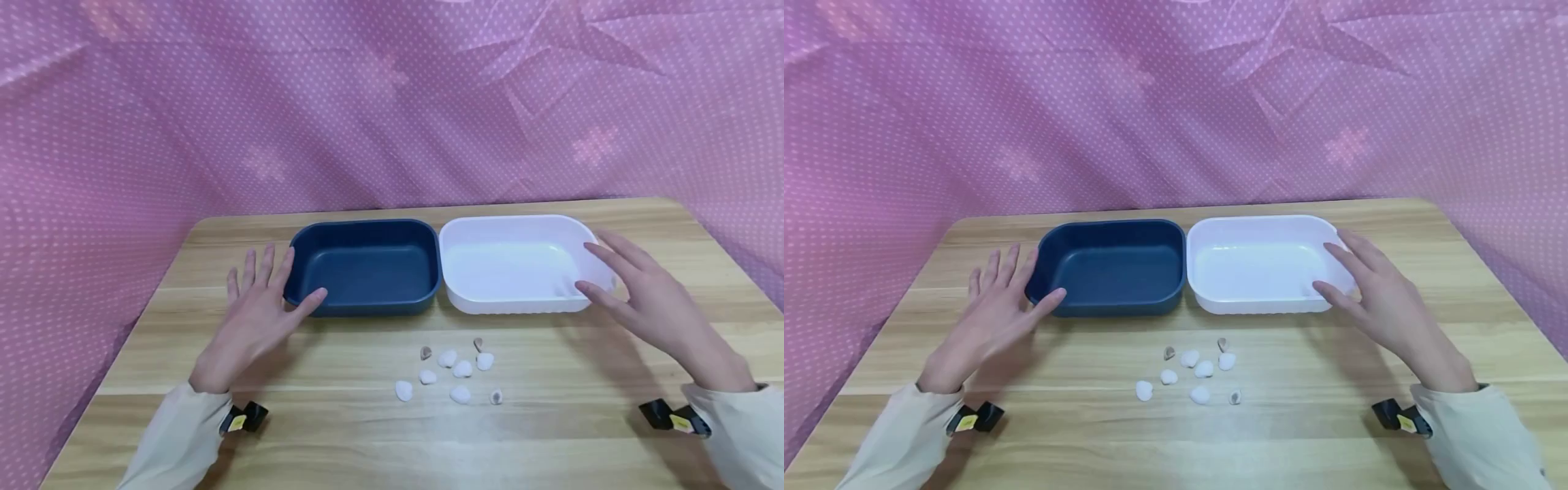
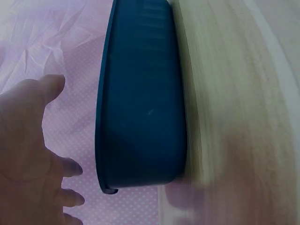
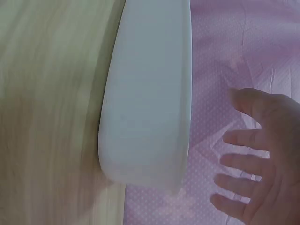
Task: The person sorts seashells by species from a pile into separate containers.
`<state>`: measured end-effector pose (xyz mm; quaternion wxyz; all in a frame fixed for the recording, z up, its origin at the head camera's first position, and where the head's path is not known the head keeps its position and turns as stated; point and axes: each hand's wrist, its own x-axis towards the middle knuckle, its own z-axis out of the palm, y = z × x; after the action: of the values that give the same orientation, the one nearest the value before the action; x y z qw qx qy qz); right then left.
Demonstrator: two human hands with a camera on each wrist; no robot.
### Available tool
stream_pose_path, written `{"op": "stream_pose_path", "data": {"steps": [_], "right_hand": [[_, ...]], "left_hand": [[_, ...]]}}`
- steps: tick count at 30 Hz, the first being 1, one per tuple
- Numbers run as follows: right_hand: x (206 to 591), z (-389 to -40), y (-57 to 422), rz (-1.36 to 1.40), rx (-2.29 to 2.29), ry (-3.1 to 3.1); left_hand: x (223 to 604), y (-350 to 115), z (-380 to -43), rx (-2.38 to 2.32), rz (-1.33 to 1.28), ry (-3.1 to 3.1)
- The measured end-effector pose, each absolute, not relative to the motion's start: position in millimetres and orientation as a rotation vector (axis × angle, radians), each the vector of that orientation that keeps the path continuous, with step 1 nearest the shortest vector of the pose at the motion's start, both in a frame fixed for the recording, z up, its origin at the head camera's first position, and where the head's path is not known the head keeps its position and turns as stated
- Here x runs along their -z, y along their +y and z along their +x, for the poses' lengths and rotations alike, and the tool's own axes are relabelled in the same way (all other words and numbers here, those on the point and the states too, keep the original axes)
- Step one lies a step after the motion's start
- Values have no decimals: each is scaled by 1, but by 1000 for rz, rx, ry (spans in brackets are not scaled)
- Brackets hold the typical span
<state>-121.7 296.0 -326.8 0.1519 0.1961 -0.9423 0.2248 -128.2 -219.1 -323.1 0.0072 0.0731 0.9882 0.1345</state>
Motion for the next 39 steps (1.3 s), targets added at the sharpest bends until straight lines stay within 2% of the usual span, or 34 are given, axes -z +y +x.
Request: {"op": "stream_pose_path", "data": {"steps": [11, 39], "right_hand": [[342, -116, 262, 932, -702, -2328], [368, -107, 204, 1147, -866, -2560]], "left_hand": [[336, -210, -147, -481, 233, 3060], [353, -207, -151, -473, 193, 3086]]}}
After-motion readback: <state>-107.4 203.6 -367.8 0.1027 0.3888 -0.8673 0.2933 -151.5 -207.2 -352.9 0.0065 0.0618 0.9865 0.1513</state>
